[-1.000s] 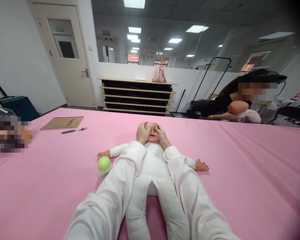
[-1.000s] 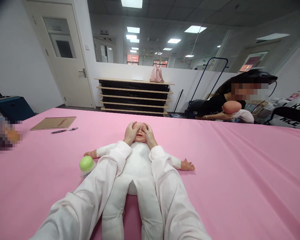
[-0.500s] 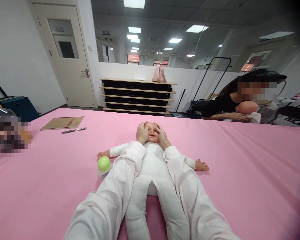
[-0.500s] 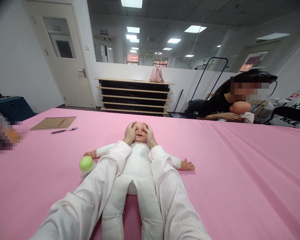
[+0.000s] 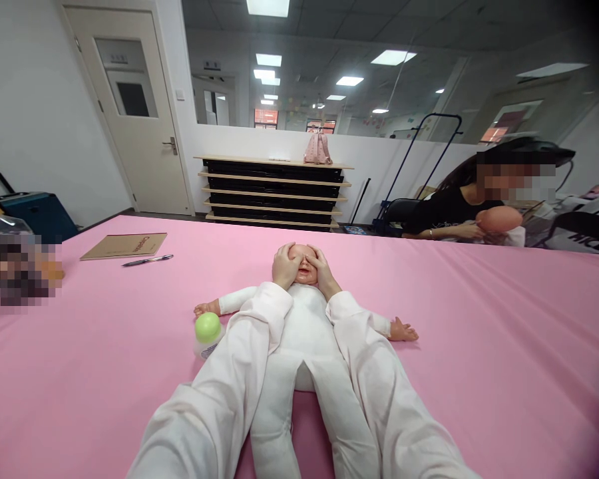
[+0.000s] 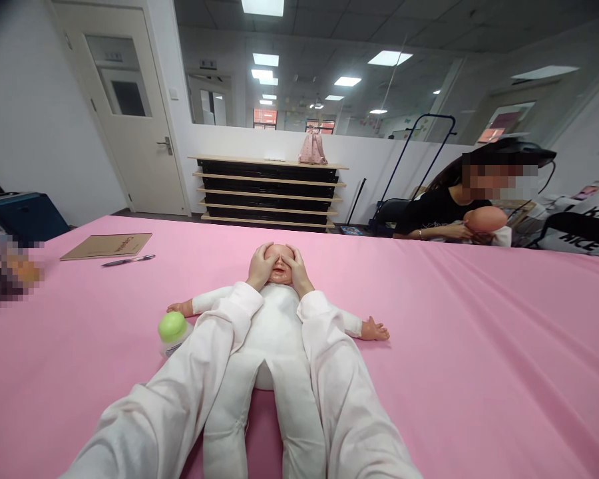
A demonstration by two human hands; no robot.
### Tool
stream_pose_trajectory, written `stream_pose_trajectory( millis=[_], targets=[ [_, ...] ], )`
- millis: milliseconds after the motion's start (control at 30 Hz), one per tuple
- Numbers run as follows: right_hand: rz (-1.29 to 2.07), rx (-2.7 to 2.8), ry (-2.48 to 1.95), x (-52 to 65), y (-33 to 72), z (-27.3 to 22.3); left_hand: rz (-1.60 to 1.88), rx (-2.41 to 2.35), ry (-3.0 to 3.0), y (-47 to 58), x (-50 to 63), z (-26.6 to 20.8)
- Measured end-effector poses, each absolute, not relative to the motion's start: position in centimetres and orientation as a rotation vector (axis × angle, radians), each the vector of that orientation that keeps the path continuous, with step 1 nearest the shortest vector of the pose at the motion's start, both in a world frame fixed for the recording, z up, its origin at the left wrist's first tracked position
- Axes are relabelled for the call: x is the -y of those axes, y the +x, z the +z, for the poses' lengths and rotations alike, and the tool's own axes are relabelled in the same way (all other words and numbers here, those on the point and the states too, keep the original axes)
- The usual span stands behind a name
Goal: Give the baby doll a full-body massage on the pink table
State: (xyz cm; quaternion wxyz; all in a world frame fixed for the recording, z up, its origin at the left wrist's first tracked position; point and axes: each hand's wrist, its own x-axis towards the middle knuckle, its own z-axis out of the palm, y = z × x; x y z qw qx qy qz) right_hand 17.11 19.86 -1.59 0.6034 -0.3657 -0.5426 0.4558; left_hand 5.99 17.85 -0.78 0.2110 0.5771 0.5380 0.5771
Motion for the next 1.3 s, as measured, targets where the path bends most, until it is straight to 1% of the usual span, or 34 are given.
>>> stream_pose_trajectory(
  millis=[567, 933, 1300],
  targets=[
    [1.068, 1.23, -0.855, -19.6, 16.9, -1.2, 1.576, -1.51, 1.641, 6.0, -17.6, -0.5],
    [1.022, 1.18, -0.847, -21.0, 16.9, -2.3, 1.616, -1.437, 1.475, 6.1, -18.1, -0.8],
    [1.043, 1.261, -0.858, -19.4, 16.9, -1.3, 1.623, -1.479, 1.6, 6.0, -17.9, -0.9]
  ],
)
